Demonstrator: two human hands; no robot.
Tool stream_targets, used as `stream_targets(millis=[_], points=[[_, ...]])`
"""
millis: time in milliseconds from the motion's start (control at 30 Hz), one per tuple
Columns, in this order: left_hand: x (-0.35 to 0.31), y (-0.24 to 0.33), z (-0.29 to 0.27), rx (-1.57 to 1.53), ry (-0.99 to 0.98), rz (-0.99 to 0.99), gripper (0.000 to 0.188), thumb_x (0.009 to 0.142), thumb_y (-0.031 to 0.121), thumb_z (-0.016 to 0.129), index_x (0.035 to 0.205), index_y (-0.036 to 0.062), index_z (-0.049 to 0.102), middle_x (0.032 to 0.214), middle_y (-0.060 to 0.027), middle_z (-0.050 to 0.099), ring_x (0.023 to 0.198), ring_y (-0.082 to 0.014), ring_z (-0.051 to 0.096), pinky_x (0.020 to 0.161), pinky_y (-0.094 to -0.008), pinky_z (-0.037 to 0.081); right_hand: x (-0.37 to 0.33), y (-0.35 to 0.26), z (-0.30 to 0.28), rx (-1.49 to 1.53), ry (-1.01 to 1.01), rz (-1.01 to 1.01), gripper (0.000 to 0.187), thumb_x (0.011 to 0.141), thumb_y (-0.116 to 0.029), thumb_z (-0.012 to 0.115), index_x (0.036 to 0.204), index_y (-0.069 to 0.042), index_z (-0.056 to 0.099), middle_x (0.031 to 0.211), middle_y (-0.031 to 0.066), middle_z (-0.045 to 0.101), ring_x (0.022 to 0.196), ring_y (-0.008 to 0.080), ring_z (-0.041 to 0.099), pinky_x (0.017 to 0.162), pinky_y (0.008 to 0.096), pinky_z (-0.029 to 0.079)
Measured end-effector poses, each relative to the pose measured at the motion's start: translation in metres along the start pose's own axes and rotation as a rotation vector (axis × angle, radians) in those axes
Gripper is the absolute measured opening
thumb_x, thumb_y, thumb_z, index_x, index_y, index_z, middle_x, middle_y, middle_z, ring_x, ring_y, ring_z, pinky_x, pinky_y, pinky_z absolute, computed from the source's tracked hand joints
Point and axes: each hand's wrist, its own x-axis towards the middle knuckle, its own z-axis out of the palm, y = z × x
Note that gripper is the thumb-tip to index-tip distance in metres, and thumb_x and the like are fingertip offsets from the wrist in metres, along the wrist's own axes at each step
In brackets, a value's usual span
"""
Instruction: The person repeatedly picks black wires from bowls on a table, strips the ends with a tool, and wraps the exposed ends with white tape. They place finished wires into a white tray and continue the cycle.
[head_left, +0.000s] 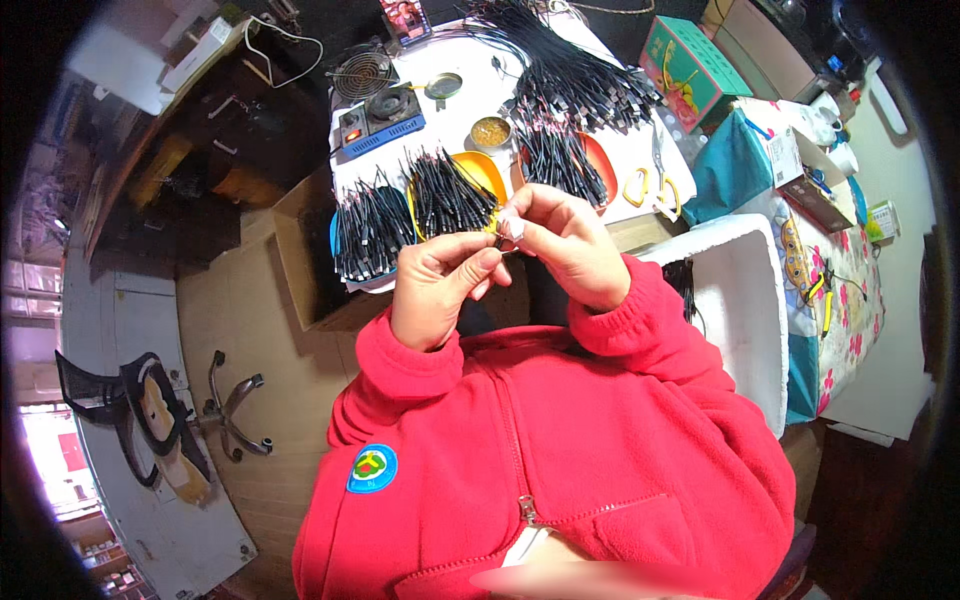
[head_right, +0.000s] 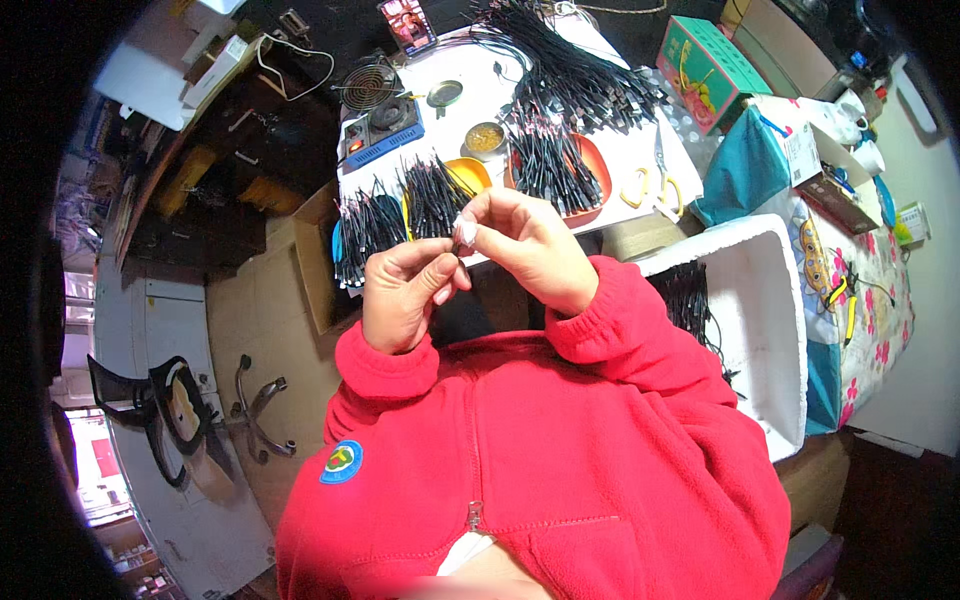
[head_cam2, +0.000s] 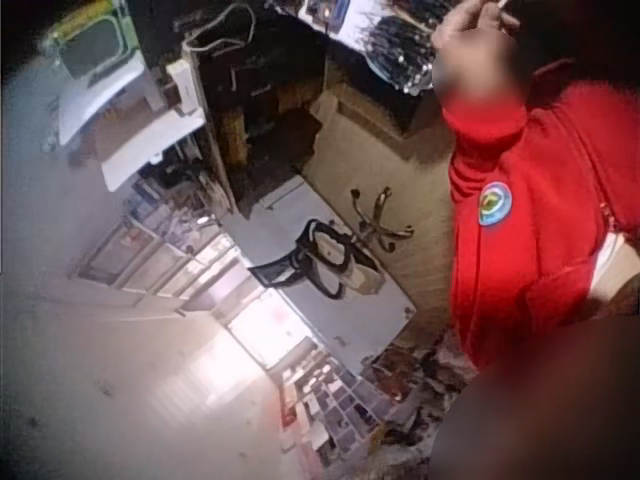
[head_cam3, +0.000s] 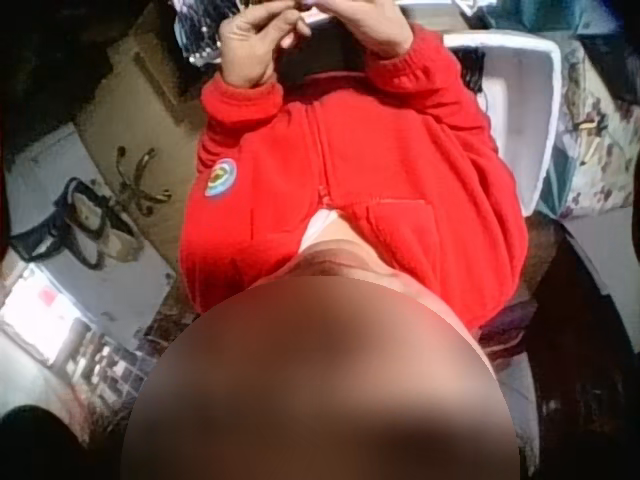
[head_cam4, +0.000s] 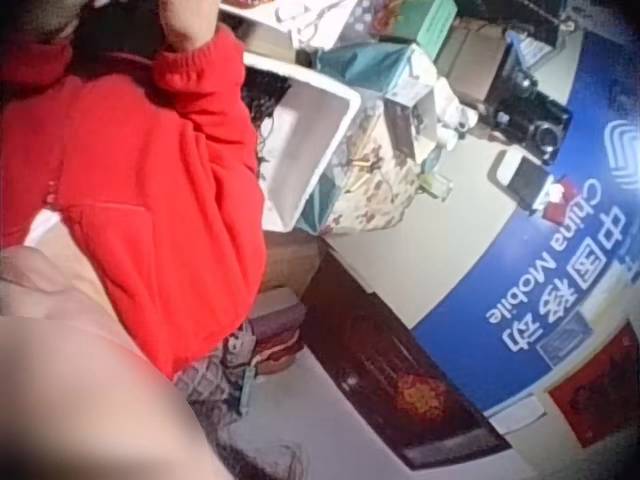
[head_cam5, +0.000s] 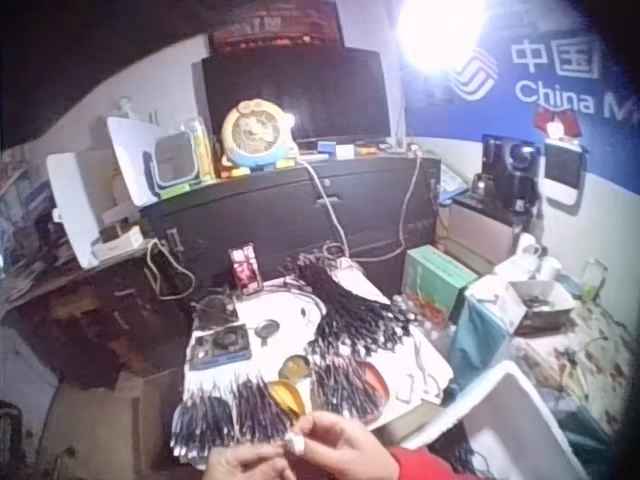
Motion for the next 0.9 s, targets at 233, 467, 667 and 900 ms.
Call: stream_targets(millis=[233,467,667,900], points=[[0.009,-0.017,0.006,0.130,0.009,-0.012,0.017,0.089,0.002,0.063,0.104,-0.0039,0.067,0.079,-0.0083,0.068,0.060,-0.0062,0.053,0.053,-0.0188,0.040,-0.004,0.028,-0.014,0.624,0.060,0.348,0.016,0.090,-0.015,0.054,0.104,-0.007,0.053,0.072,0.0011,0.048,0.062,0.0135,0.050,0.063,0.0251,0.044],[0.037,-0.035,0.006,-0.011,0.028,-0.120,0.016,0.091,0.003,0.060,0.104,-0.0053,0.063,0.080,-0.0088,0.065,0.065,-0.0074,0.055,0.053,-0.0176,0.038,0.018,0.026,-0.088,-0.298,0.315,0.029,0.023,0.092,-0.017,0.058,0.109,-0.001,0.057,0.086,0.0004,0.060,0.076,0.0108,0.058,0.067,0.0239,0.046],[0.052,-0.047,0.005,-0.114,0.119,-0.180,0.012,0.092,0.005,0.058,0.100,-0.0043,0.061,0.082,-0.0085,0.064,0.063,-0.0069,0.053,0.053,-0.0175,0.038,0.041,0.022,-0.151,-1.571,0.665,0.036,0.018,0.081,-0.020,0.065,0.085,-0.003,0.066,0.077,0.0173,0.066,0.073,0.0334,0.065,0.066,0.0411,0.051],[0.050,-0.049,-0.002,-0.185,0.193,-0.179,0.011,0.092,0.008,0.059,0.099,-0.0010,0.061,0.080,-0.0074,0.065,0.062,-0.0072,0.053,0.054,-0.0176,0.039,0.046,0.030,-0.147,-1.632,0.658,0.113,0.017,0.077,-0.021,0.067,0.082,-0.004,0.067,0.077,0.0176,0.066,0.073,0.0354,0.064,0.067,0.0438,0.051]])
